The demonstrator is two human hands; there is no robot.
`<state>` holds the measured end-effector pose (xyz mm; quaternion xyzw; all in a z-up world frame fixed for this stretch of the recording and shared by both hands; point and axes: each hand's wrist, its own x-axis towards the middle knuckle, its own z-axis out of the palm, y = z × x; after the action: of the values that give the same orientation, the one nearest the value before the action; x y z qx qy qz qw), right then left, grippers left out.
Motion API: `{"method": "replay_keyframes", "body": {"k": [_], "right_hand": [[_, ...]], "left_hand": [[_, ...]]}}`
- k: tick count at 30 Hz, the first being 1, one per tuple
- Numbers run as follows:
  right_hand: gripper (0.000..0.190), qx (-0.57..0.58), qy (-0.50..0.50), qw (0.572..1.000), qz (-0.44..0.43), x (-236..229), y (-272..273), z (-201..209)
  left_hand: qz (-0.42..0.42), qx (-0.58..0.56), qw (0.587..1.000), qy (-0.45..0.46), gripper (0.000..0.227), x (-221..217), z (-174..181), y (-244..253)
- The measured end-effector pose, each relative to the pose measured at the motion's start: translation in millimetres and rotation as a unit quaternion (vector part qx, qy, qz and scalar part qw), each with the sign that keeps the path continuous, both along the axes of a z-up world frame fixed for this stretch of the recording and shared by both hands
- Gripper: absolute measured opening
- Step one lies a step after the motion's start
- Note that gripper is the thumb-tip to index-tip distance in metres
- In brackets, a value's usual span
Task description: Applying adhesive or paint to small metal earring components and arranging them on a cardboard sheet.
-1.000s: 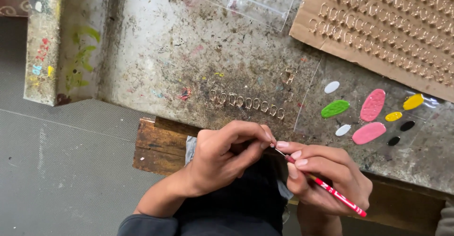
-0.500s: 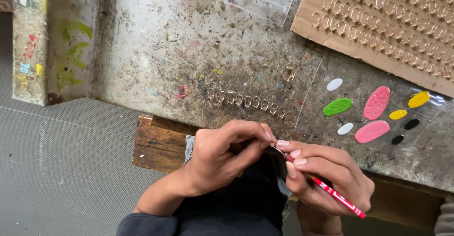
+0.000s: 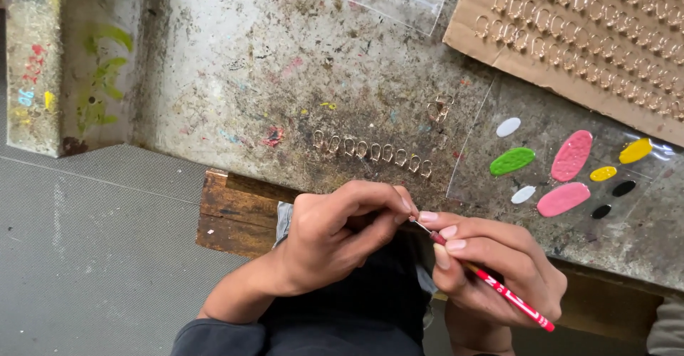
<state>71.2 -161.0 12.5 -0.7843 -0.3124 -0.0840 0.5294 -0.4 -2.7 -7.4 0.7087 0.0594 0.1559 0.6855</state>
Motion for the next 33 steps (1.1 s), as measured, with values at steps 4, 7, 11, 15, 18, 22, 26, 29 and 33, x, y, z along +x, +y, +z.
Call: {"method": "replay_keyframes", "body": {"k": [4,7,11,15,18,22,26,29,33], "right_hand": [[0.017,0.002,0.010,1.000,-0.008,-1.5,2.4,1.6],[0.018,-0.004,0.003,1.000,-0.010,-1.9,2.9,1.3],[0.018,0.006,0.008,1.000,-0.014,-2.9,3.7,2.1],[0.019,-0.006,0.004,1.000,-0.011,-2.7,4.0,3.8],[0.018,0.001,0.005,1.000,-0.011,-2.9,3.4,1.6],[0.019,0.004,0.026,0.999,-0.020,-6.4,5.9,4.3],[0.018,-0.001,0.030,0.999,-0.026,-7.7,4.8,4.4],[0.018,-0.006,0.033,0.999,-0.020,-7.7,5.1,5.6],[0.018,-0.012,0.029,0.999,-0.020,-7.4,4.9,5.5]], "left_hand": [[0.000,0.004,1.000,0.003,0.012,0.2,1.0,0.7],[0.000,0.011,1.000,0.003,0.012,0.7,1.8,0.9],[0.006,0.006,1.000,-0.003,0.011,1.8,3.2,0.5],[0.003,0.011,1.000,-0.005,0.011,1.8,3.3,1.5],[0.000,0.008,1.000,-0.003,0.011,1.5,3.0,1.7],[-0.001,0.007,1.000,-0.001,0.012,0.7,1.3,1.2],[0.002,0.009,1.000,0.000,0.011,0.7,1.0,0.6],[0.002,0.007,1.000,0.001,0.010,0.6,1.4,1.1],[-0.002,0.004,1.000,0.002,0.010,0.6,1.6,1.4]]}}
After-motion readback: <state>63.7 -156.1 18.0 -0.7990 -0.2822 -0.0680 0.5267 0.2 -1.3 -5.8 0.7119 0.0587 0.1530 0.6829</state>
